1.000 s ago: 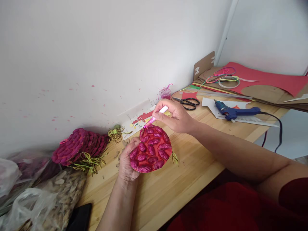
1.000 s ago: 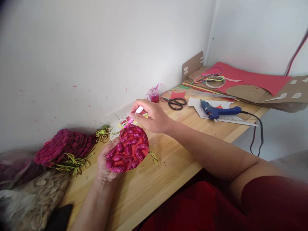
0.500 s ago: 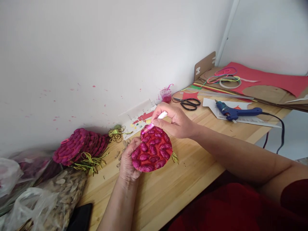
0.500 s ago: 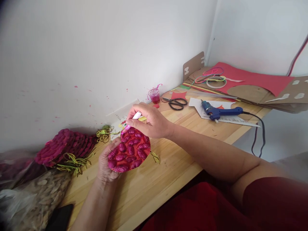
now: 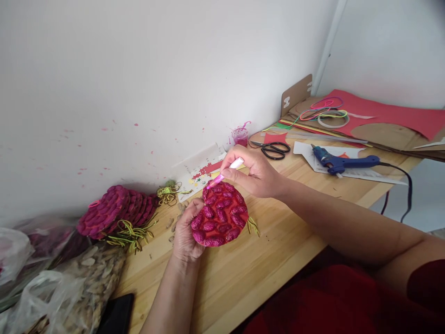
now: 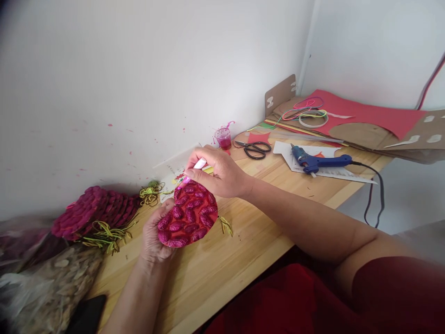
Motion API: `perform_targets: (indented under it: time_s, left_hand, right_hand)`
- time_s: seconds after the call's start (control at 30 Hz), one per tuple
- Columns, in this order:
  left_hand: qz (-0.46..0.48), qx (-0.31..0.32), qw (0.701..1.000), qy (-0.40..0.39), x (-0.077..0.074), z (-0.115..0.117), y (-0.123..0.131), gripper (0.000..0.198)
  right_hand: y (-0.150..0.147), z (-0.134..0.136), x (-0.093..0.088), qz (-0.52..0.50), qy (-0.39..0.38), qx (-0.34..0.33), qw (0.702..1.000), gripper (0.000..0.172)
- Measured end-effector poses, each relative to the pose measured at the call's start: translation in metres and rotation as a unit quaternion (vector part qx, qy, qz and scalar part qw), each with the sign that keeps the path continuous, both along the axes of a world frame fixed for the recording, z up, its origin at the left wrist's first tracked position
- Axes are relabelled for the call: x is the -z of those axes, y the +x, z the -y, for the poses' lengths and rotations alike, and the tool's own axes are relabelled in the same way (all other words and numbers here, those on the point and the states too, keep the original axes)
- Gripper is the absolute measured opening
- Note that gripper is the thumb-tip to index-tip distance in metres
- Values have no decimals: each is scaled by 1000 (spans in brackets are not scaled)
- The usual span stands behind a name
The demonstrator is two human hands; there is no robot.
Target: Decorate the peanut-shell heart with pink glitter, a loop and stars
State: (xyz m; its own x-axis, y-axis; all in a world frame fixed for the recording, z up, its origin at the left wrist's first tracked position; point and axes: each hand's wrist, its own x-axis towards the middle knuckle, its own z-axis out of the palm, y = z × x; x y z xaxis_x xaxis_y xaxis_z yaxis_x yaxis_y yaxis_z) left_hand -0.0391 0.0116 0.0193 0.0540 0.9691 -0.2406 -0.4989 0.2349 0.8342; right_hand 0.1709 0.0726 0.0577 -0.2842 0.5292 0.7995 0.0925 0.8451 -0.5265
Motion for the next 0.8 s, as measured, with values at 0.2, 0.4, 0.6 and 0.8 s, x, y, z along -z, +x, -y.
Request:
perform_targets:
  time_s: [0.2, 0.4, 0.6, 0.8]
  left_hand:
    - [10, -4, 1000, 1, 0, 1, 1, 29]
    - [12, 2, 1000, 2, -1, 1, 1, 31]
    - [21, -3, 1000, -8, -2, 1, 1, 31]
    - [13, 8, 1000, -2, -2, 0, 0, 33]
  right_hand:
    - [0, 1, 1, 9, 10, -12, 1000, 9]
    - [0, 0, 0, 7, 12, -21, 1000, 13]
    - [0, 0, 0, 5, 16, -6, 1000, 13]
    - [0, 0, 1, 9, 15, -15, 1000, 13]
